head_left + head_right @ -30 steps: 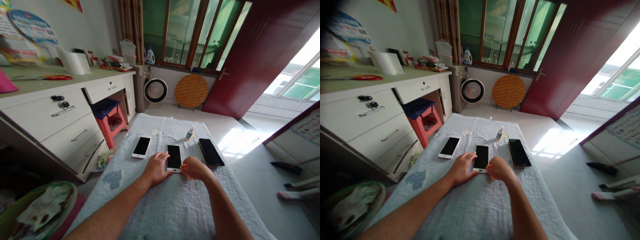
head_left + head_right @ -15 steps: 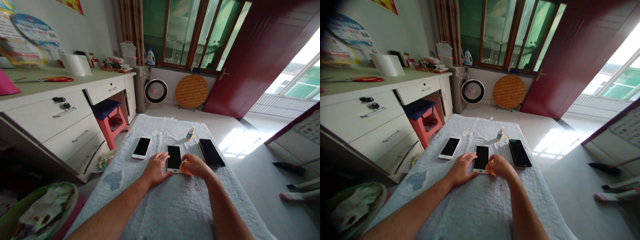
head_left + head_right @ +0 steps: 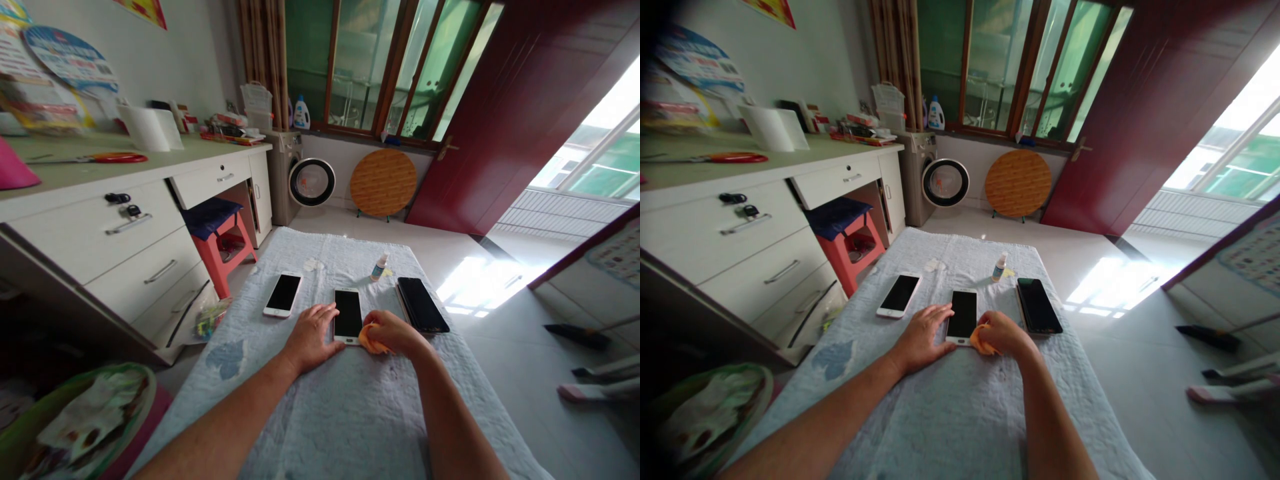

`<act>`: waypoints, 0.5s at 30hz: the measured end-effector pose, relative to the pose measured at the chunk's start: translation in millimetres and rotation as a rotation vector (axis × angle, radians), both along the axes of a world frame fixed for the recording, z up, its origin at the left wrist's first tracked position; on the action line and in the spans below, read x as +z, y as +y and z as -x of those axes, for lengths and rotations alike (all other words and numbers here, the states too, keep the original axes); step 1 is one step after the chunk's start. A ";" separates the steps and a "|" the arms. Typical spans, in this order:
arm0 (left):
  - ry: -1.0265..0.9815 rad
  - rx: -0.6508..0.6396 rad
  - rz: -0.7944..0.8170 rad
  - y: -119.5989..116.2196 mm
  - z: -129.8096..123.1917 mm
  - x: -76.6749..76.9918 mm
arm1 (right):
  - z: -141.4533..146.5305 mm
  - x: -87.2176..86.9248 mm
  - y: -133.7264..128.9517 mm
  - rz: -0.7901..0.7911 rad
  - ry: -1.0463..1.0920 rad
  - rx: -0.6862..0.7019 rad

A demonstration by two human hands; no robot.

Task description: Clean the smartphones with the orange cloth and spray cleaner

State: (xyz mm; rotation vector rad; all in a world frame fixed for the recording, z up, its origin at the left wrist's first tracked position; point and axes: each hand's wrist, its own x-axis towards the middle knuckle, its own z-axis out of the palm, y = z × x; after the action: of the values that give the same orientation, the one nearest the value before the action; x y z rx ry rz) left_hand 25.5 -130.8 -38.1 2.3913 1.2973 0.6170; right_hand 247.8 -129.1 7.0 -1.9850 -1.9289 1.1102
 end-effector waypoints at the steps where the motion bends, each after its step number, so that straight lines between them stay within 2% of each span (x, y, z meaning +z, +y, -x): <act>1: -0.002 0.000 0.001 0.0 0.0 0.0 | 1.2 -0.1 -0.3 0.005 0.009 -0.004; 7: -0.011 0.013 -0.005 0.9 0.4 -1.3 | 2.2 -5.8 -1.2 0.071 0.216 -0.098; 12: -0.015 0.016 0.002 1.3 -0.3 -1.0 | -2.4 -9.3 -1.0 0.172 0.517 -0.111; 15: -0.016 0.022 -0.004 1.1 -0.7 -0.6 | -3.7 -10.2 -1.1 0.227 0.623 -0.116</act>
State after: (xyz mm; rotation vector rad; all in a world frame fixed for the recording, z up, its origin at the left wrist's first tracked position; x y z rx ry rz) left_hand 26.2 -129.7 -38.7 2.3732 1.3192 0.6442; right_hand 251.5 -130.2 -3.2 -1.5449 -1.3973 1.7161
